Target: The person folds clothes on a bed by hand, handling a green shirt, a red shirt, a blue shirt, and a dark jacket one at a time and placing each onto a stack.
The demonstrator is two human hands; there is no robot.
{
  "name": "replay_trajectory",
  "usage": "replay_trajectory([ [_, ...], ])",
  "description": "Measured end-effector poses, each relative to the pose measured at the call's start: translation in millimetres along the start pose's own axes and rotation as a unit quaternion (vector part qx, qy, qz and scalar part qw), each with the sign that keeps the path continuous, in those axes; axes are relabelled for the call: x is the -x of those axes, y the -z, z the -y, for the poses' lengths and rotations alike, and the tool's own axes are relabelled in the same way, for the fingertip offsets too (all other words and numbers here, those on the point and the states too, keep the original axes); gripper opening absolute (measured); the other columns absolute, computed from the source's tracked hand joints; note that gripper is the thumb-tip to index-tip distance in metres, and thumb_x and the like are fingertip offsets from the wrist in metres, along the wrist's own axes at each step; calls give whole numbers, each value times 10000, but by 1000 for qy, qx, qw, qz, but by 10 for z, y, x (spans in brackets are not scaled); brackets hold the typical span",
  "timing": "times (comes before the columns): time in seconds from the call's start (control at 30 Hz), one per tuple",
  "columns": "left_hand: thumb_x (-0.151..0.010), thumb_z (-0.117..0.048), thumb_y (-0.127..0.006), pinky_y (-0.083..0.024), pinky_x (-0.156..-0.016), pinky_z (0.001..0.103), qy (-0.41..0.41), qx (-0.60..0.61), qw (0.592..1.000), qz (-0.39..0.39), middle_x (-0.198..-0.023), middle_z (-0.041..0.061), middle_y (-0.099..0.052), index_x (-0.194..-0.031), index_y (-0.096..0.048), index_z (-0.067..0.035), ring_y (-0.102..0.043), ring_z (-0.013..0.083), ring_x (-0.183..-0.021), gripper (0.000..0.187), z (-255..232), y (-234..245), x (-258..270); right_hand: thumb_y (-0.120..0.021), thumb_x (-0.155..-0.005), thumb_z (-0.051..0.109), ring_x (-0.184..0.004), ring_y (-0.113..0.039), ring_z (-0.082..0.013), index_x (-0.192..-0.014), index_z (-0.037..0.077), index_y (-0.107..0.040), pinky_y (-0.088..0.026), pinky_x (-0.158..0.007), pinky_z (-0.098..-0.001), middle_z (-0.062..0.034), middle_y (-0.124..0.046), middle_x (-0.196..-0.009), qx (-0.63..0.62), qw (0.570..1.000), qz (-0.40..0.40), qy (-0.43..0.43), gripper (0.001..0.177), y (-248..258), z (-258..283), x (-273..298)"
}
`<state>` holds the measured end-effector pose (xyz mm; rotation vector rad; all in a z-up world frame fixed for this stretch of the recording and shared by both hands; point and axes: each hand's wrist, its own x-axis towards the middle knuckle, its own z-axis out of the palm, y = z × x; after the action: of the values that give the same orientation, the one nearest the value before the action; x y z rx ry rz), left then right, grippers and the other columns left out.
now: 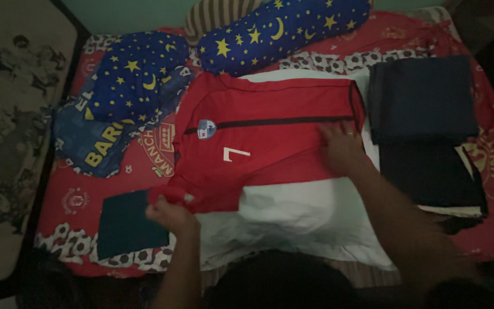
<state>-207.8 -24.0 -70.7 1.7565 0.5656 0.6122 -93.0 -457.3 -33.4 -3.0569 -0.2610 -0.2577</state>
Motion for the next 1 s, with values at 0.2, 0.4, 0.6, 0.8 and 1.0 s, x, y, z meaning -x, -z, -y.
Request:
replay_trajectory([
  [0.2, -604, -601, -883, -520, -1000, 473, -49, -461, 785, 411, -1434, 230, -352, -1599, -261, -298, -490, 367, -1282, 1211, -844, -166, 132, -639, -956, 424, -1357, -520, -353, -1247, 220, -711, -392, -1167, -596, -108, -610, -1378, 80, 981, 166, -66, 362, 248, -49, 89],
  [0.4, -700, -550, -870, -502, -996, 481, -107, -429, 835, 327, -1348, 203, -478, -1337, -623, -156, -526, 393, -1225, 788, -886, -442, -28, -707, -712, 292, -1248, -541, -487, -881, 157, -711, -380, -939, -626, -180, -661, -1332, 33, 992, -65, 103, 216, 550, -181, 409],
  [0.6, -643, -237, -798, -546, -888, 478, -249, -436, 792, 347, -1286, 123, -576, -1093, -729, -125, -548, 376, -1149, 469, -663, -357, -318, -679, -913, 313, -983, -723, -321, -1027, 118, -674, -566, -870, -455, -145, -742, -1006, -74, 965, 232, -97, 226, 659, -292, 934],
  [0.8, -849, -138, -701, -552, -933, 478, -233, -486, 574, 617, -1112, 126, -720, -1073, -721, -142, -673, 339, -1073, 225, -401, -22, -515, -651, -903, 275, -856, -745, -259, -1193, 203, -655, -578, -748, -427, -102, -745, -912, -167, 913, 333, -165, 298, 717, -105, 1337],
  [1.0, -826, -65, -718, -561, -958, 459, -80, -530, 519, 666, -1218, 145, -689, -1227, -684, -162, -665, 338, -1156, 413, -579, 144, -320, -644, -937, 323, -1023, -725, -205, -1227, 218, -713, -576, -890, -371, -56, -763, -1126, -112, 885, 439, -105, 316, 365, -143, 1619],
])
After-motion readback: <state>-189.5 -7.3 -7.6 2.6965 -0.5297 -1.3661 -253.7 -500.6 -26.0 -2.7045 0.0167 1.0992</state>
